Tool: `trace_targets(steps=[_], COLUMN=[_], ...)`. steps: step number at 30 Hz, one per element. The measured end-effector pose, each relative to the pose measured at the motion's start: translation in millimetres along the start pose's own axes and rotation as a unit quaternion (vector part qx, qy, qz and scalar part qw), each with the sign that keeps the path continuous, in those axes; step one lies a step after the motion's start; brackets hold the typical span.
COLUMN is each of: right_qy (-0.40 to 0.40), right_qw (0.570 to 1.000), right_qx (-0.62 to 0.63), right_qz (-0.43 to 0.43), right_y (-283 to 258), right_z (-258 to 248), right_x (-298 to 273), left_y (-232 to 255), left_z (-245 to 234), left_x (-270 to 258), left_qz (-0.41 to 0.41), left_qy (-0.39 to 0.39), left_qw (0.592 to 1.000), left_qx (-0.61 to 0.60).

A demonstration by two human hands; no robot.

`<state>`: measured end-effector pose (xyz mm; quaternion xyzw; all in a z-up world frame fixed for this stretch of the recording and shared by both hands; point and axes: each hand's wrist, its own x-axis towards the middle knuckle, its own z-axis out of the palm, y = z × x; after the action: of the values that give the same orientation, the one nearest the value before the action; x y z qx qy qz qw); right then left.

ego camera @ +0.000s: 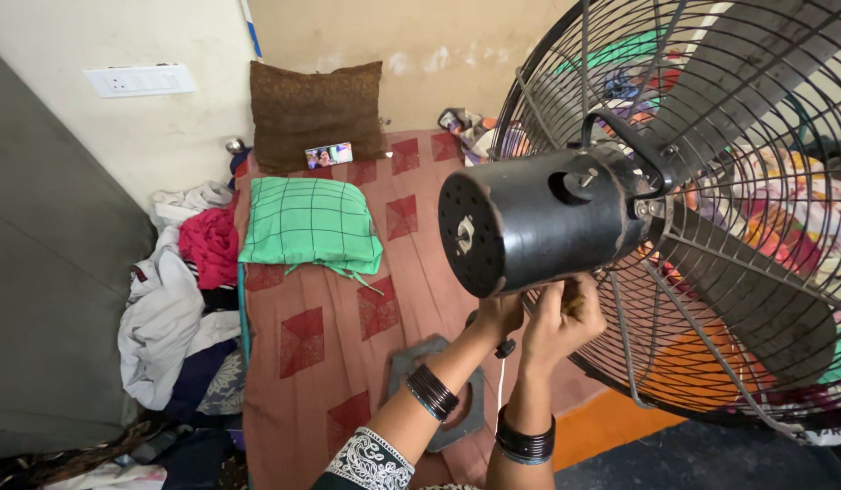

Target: The person reassembles a standing electric fan by hand. They attach the front grille to the fan head, align and secure it, then use a screwdriver to tighten a screw on the motor housing. The fan remains on a bed during the process.

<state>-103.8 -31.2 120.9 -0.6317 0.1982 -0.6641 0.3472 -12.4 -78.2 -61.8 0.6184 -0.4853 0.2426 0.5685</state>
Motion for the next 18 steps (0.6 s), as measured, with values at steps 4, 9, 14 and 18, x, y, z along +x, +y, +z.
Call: trace_targets(steps=[4, 9, 14, 18], right_qy=[0.017, 0.005, 0.016, 0.003], right_qw=[1.0, 0.998, 0.998, 1.0], right_qx=[-0.002, 0.049, -0.045, -0.006], right_qz=[0.0, 0.033, -0.029, -0.006], right_y=[0.9, -0.2, 0.6, -0.7], right_z=[2.2, 4.1, 2.3, 2.8], right_x=[-0.6, -3.7, -2.3, -3.4], left_y=[7.3, 18.9, 30.8, 33.6], left_z=[-5.9, -18.6, -28.3, -32.0], left_x=[8.2, 20.6, 30.0, 34.6], left_qz=[0.0, -0.035, -0.051, 0.014], left_qy=[-0.006, 0.006, 0.016, 0.046], left_qw=[1.0, 0.996, 0.991, 0.998], left_qx=[0.005, -0.082, -0.126, -0.045])
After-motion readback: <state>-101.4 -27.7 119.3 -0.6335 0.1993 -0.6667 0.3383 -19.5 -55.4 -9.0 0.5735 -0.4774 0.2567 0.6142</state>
